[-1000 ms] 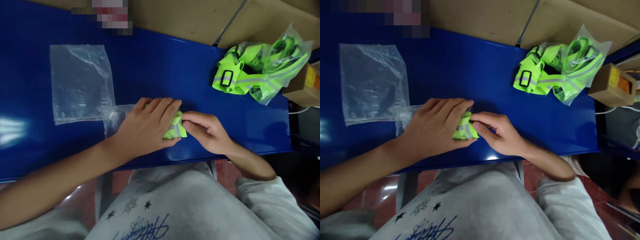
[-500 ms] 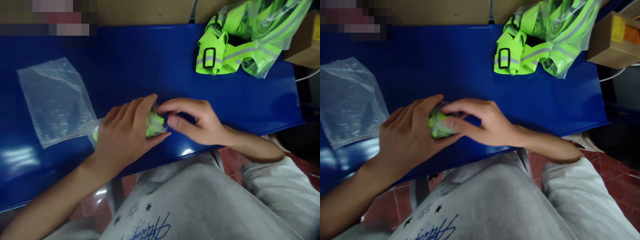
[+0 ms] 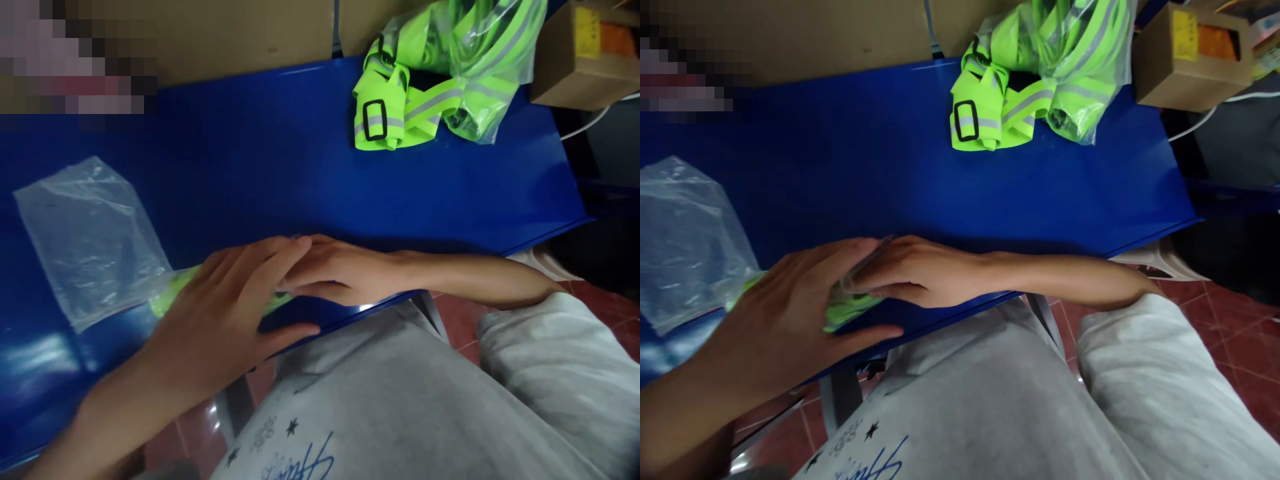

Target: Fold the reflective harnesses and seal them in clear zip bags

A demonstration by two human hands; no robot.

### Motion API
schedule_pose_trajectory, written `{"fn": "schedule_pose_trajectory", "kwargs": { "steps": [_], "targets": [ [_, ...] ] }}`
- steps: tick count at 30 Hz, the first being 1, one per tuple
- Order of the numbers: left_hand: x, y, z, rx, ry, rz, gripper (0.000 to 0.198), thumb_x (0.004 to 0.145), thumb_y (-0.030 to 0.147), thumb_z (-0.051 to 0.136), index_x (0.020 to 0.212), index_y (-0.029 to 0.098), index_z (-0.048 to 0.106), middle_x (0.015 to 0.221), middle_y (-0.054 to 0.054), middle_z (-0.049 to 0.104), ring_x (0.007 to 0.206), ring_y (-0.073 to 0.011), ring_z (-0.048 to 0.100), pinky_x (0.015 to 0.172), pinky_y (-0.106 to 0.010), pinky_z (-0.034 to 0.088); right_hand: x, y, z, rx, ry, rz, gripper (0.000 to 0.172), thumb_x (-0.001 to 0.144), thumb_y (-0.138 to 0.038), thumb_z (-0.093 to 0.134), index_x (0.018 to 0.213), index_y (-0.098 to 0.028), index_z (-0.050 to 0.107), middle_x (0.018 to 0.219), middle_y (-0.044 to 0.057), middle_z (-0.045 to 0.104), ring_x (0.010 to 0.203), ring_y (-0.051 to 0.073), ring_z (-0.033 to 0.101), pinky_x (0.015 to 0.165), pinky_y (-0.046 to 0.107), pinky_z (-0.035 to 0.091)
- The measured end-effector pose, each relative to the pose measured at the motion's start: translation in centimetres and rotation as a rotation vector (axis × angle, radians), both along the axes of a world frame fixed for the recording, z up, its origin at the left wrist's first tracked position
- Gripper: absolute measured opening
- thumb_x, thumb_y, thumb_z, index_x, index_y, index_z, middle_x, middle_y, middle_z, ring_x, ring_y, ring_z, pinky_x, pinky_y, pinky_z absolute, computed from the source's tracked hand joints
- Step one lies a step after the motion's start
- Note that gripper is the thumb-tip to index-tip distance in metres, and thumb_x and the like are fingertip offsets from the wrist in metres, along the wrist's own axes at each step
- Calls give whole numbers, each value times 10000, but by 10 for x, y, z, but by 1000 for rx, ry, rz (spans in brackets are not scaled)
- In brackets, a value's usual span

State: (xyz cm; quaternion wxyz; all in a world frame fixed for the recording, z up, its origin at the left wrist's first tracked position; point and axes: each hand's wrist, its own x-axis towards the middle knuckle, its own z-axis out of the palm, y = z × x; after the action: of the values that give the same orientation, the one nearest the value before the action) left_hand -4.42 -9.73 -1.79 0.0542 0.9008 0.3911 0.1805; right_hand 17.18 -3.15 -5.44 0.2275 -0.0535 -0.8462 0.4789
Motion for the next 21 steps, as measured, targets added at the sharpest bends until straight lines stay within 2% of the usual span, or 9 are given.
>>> {"fn": "schedule_pose_trajectory", "kwargs": {
  "steps": [2, 4, 6, 9, 13, 15, 18, 19, 21],
  "targets": [
    [-13, 1, 13, -150, -75, -5, 501, 1037, 510, 548, 1459, 239, 542, 1321, -68, 688, 1135, -218, 707, 879, -354, 590, 4, 2, 4, 24, 55, -58, 222, 1088, -139, 483, 1140, -97, 695, 1153, 97, 754, 1159, 145, 677, 1100, 324, 445],
    [-25, 4, 24, -256, -160, 37, 291, 1050, 424, 556, 1315, 335, 639, 1247, 7, 699, 1043, -150, 721, 810, -293, 586, 10, 4, 10, 18, 104, -105, 219, 1091, -179, 507, 1162, -107, 701, 1131, 86, 756, 1129, 130, 695, 1074, 310, 452],
    [-33, 9, 30, -319, -238, 85, 156, 1031, 410, 597, 1139, 359, 697, 1135, 35, 704, 937, -123, 716, 743, -283, 573, 15, 6, 17, -10, 106, -159, 228, 1088, -231, 535, 1179, -113, 708, 1056, 63, 758, 1028, 106, 713, 1030, 293, 471],
    [-34, 16, 29, -259, -380, 139, 80, 931, 402, 729, 945, 328, 703, 1010, 4, 676, 835, -153, 666, 678, -348, 537, 22, 13, 28, -13, 60, -236, 228, 1059, -312, 606, 1154, -142, 725, 975, 31, 743, 926, 100, 700, 998, 309, 498],
    [-28, 22, 19, -181, -498, 261, 161, 843, 396, 791, 858, 290, 671, 1007, -67, 636, 869, -224, 644, 710, -428, 532, 29, 28, 40, 1, -31, -261, 236, 1011, -399, 669, 1012, -170, 728, 1068, 57, 716, 1069, 165, 674, 1001, 348, 522],
    [-32, 24, 15, -299, -466, 148, 187, 868, 408, 775, 845, 269, 653, 1043, -67, 702, 863, -216, 697, 683, -379, 573, 33, 34, 46, -23, -117, -240, 230, 1032, -379, 629, 950, -179, 710, 1081, 57, 702, 1059, 157, 664, 957, 317, 535],
    [-42, 30, 14, -494, -388, -117, 166, 924, 427, 727, 929, 264, 693, 1060, -53, 778, 830, -176, 763, 630, -260, 606, 38, 38, 51, -112, -238, -91, 213, 1057, -331, 578, 936, -189, 680, 987, 40, 700, 911, 122, 660, 809, 249, 539],
    [-45, 32, 15, -509, -370, -147, 149, 935, 411, 715, 963, 265, 710, 1041, -48, 789, 814, -164, 768, 624, -232, 604, 39, 39, 51, -151, -255, -43, 197, 1057, -318, 577, 943, -189, 672, 965, 36, 701, 875, 116, 656, 776, 240, 534],
    [-49, 37, 15, -437, -391, -125, 112, 923, 355, 731, 969, 253, 738, 927, -21, 796, 691, -124, 736, 561, -185, 564, 40, 38, 49, -226, -240, -12, 181, 1058, -304, 573, 948, -184, 653, 982, 38, 707, 873, 116, 659, 760, 236, 530]
  ]
}}
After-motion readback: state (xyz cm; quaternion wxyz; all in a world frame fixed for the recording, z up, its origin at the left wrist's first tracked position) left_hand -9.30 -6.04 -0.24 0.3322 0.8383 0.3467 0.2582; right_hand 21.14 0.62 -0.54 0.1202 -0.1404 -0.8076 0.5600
